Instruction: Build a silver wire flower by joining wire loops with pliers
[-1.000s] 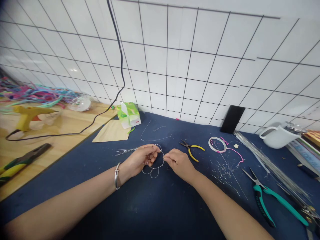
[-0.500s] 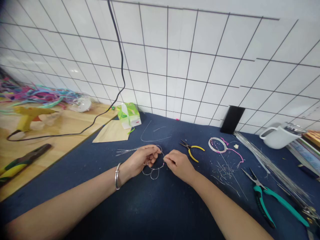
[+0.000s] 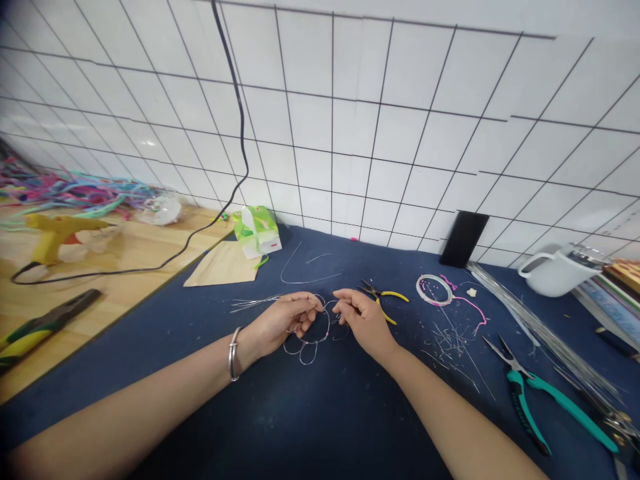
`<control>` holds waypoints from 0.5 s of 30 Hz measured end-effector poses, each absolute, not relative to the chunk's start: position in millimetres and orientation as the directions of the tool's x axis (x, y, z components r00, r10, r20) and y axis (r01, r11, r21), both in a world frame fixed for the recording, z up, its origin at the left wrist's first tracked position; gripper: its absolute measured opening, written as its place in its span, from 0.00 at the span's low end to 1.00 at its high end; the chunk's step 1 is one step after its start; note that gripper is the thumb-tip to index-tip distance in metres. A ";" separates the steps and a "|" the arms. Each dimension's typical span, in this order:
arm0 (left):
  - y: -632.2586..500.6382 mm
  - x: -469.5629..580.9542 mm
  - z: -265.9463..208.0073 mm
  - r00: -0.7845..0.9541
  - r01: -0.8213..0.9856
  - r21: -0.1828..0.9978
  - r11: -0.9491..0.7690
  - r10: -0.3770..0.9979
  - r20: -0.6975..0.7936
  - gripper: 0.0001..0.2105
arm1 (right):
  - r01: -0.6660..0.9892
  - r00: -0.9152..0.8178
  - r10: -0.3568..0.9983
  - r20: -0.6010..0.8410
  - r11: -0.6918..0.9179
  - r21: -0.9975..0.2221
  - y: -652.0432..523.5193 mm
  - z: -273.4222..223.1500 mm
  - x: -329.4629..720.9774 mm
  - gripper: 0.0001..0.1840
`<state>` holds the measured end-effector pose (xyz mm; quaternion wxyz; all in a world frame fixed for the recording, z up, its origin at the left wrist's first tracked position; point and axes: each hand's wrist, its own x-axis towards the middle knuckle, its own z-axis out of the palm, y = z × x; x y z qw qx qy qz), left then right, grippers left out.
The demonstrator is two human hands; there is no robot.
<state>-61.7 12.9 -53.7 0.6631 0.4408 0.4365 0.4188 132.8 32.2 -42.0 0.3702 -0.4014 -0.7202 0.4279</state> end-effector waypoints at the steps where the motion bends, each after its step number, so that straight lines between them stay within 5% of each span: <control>1: 12.8 -61.5 -53.7 0.272 -0.167 0.951 0.260 0.939 -0.209 0.08 | 0.243 -0.404 0.897 0.181 0.296 -0.924 32.3 -42.2 132.7 0.13; 15: 9.3 -60.3 -49.4 0.333 -0.193 0.941 0.279 0.921 -0.204 0.12 | 0.086 -0.395 0.915 0.079 0.122 -0.989 32.4 -44.1 130.0 0.11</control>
